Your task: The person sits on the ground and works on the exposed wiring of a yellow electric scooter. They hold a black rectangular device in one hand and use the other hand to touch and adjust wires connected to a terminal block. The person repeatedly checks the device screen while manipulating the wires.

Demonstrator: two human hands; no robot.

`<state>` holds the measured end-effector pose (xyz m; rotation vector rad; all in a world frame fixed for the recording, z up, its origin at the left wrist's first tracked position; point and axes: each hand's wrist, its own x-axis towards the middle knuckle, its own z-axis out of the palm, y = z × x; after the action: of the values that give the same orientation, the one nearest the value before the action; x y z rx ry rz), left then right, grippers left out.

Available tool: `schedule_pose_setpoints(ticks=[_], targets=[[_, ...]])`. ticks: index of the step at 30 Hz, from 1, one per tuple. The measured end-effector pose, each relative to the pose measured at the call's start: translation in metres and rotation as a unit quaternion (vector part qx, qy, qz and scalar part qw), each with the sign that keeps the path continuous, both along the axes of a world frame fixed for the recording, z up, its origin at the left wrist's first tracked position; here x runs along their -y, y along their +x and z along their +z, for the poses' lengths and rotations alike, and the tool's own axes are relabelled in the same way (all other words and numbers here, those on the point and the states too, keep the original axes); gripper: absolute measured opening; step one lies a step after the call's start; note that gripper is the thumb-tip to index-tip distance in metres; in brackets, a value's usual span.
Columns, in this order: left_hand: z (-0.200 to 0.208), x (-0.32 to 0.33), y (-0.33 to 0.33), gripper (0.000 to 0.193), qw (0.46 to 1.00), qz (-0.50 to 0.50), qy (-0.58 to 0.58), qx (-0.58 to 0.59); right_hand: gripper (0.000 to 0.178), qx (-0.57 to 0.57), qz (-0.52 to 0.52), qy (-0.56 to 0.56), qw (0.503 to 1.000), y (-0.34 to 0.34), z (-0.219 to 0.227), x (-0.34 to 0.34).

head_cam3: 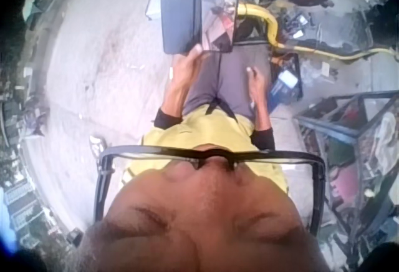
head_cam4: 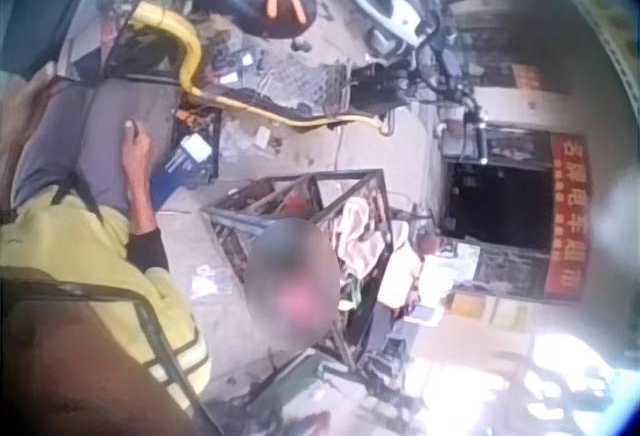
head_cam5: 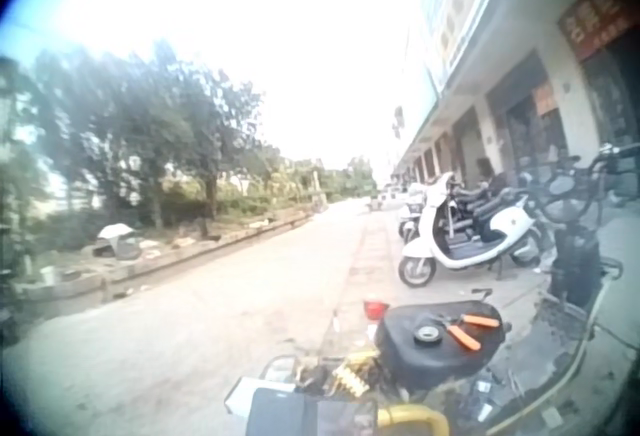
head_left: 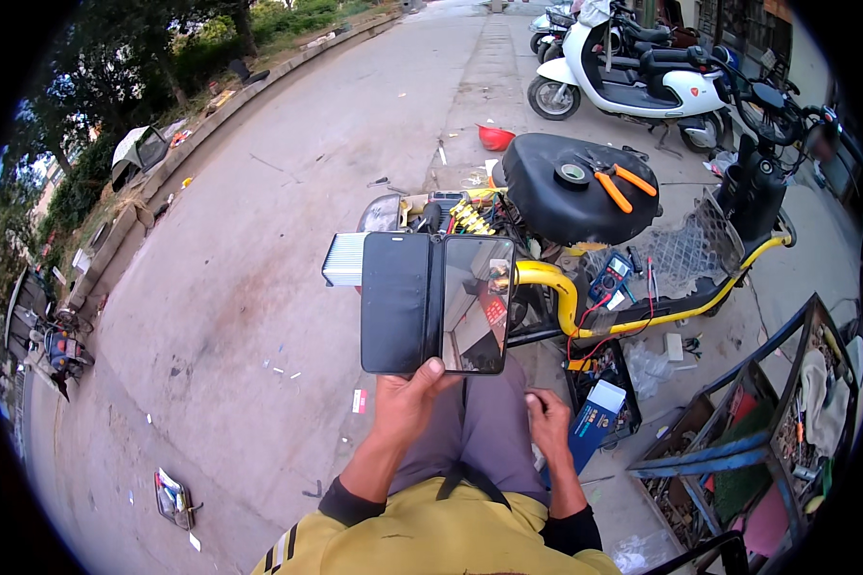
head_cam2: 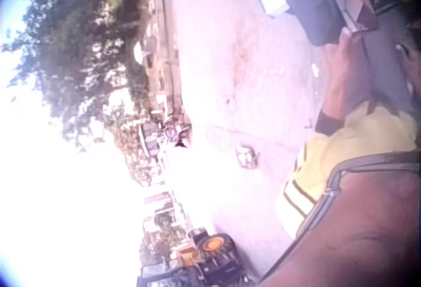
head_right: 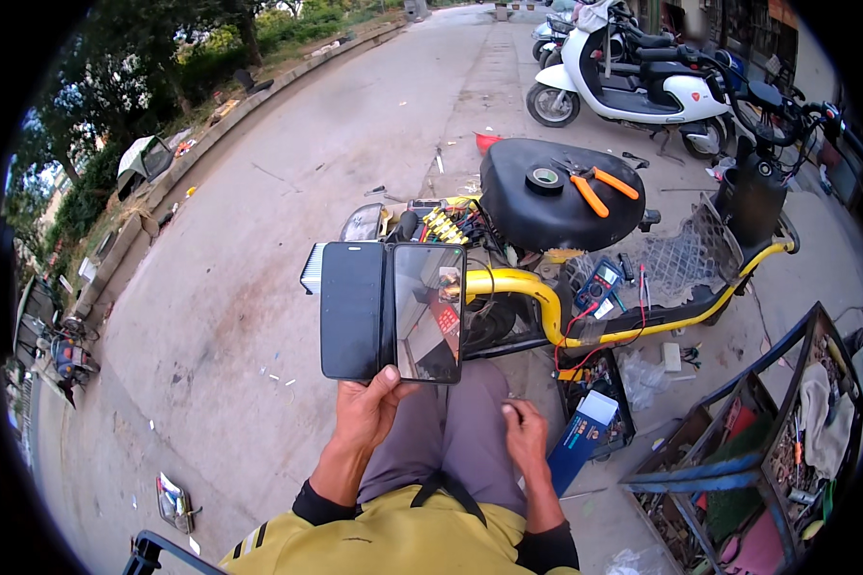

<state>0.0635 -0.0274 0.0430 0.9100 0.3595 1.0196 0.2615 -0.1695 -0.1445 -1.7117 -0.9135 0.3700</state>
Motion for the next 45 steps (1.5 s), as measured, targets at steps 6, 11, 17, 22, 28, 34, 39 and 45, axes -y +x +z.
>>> schedule_pose_setpoints(ticks=[6,11,17,22,28,34,39,45], targets=[[-0.005,0.009,0.003,0.047,0.999,0.034,-0.007,-0.009,0.053,-0.352,0.177,0.110,0.912,-0.052,0.066,-0.024],[-0.021,0.029,0.000,0.046,0.998,-0.017,-0.045,-0.026,0.093,-0.462,0.371,0.267,0.760,-0.058,0.113,-0.044],[-0.027,0.062,0.005,0.052,0.995,0.099,-0.034,-0.002,0.103,-0.572,0.338,0.283,0.692,-0.070,0.152,-0.042],[-0.032,0.071,-0.007,0.046,0.989,0.119,0.047,-0.074,0.097,-0.594,0.330,0.311,0.665,-0.083,0.166,-0.028],[-0.035,0.082,-0.025,0.048,0.988,0.121,0.037,-0.088,0.084,-0.532,0.318,0.361,0.697,-0.083,0.156,-0.023],[-0.027,0.098,-0.024,0.052,0.989,0.118,0.072,-0.045,0.074,-0.502,0.247,0.371,0.741,-0.094,0.158,-0.010],[-0.040,0.091,-0.028,0.048,0.988,0.108,0.078,-0.072,0.076,-0.531,0.279,0.346,0.721,-0.087,0.164,-0.008],[-0.046,0.081,-0.031,0.042,0.965,0.113,0.153,-0.181,0.096,-0.581,0.338,0.289,0.682,-0.072,0.159,-0.001]])
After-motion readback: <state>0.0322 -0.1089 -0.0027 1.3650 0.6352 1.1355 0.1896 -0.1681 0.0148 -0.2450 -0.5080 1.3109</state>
